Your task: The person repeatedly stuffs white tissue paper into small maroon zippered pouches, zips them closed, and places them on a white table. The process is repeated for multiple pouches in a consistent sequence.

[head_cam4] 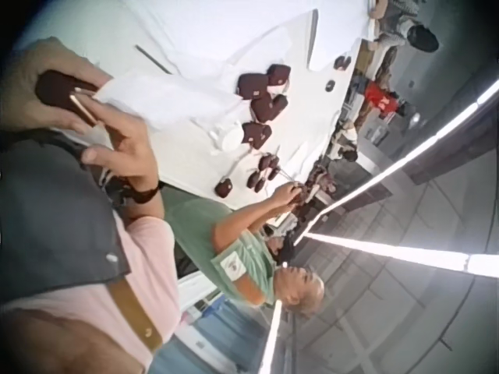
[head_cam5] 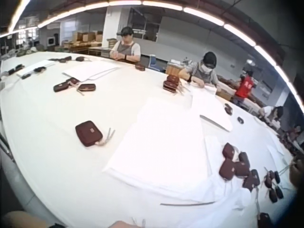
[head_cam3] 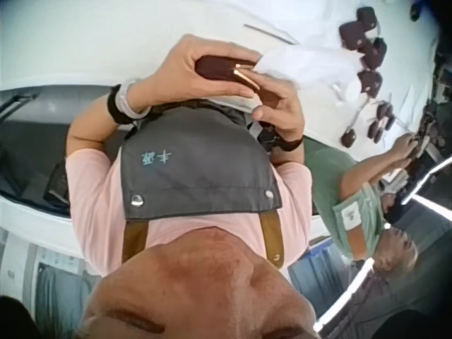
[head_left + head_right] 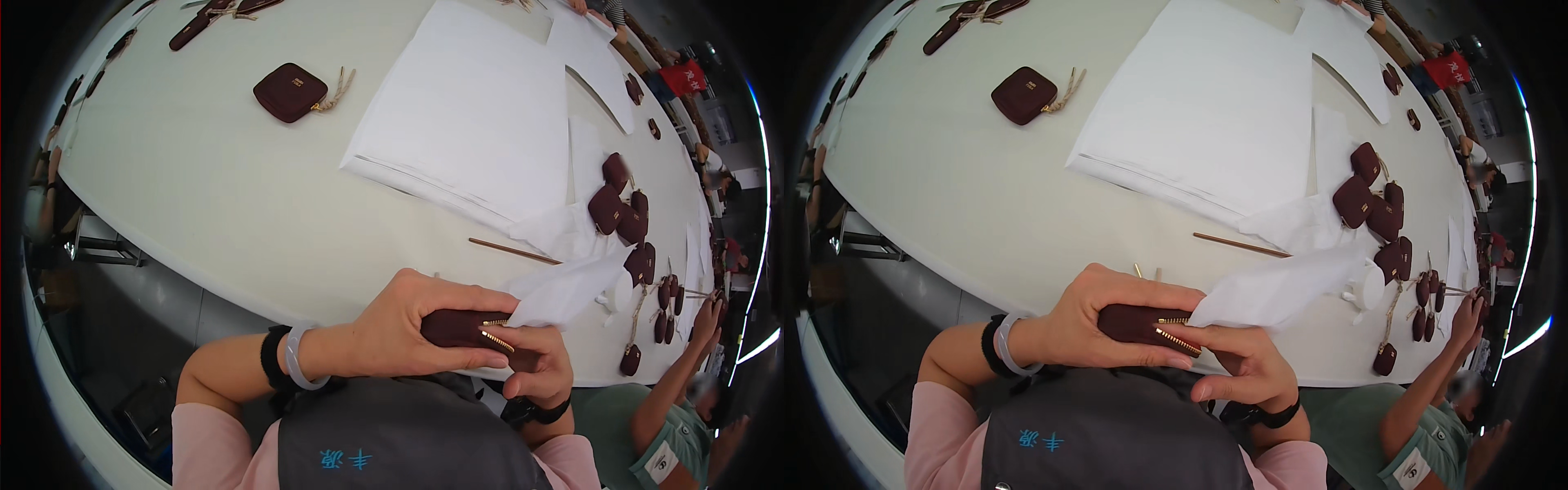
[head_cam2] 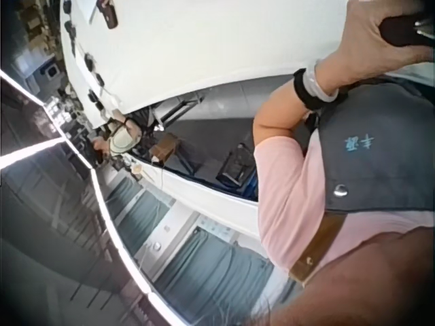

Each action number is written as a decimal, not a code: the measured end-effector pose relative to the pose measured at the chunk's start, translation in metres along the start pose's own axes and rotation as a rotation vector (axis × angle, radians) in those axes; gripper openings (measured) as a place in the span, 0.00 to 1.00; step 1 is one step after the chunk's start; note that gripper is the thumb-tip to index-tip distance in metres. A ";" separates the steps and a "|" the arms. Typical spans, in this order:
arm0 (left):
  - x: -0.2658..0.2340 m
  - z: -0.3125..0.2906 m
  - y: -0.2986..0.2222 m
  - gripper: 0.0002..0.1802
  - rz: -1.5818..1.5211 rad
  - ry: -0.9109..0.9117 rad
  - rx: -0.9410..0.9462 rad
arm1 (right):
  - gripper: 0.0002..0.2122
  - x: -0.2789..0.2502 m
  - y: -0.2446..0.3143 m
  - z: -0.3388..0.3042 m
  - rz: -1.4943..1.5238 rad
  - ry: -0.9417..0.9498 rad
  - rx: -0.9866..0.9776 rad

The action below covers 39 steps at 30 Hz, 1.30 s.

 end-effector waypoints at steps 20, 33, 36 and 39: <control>-0.012 0.020 0.007 0.33 -0.425 -0.129 -0.403 | 0.25 -0.016 -0.031 0.053 0.426 -0.183 -0.042; 0.017 0.026 0.004 0.42 -0.706 0.050 -0.201 | 0.20 -0.045 -0.045 0.059 1.264 0.095 -0.154; 0.020 0.022 0.008 0.44 -0.582 0.068 -0.127 | 0.20 -0.042 -0.045 0.059 1.259 0.045 -0.155; 0.022 0.019 0.012 0.46 -0.482 0.055 -0.086 | 0.20 -0.038 -0.046 0.060 1.252 0.065 -0.152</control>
Point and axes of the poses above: each hand's wrist, its own z-axis towards the middle knuckle, its own x-axis out of the palm, y = z × x, the point moved 1 cm from there along z, towards the middle knuckle, and after that the axes turned 3 degrees about -y, right-handed, at the moved point
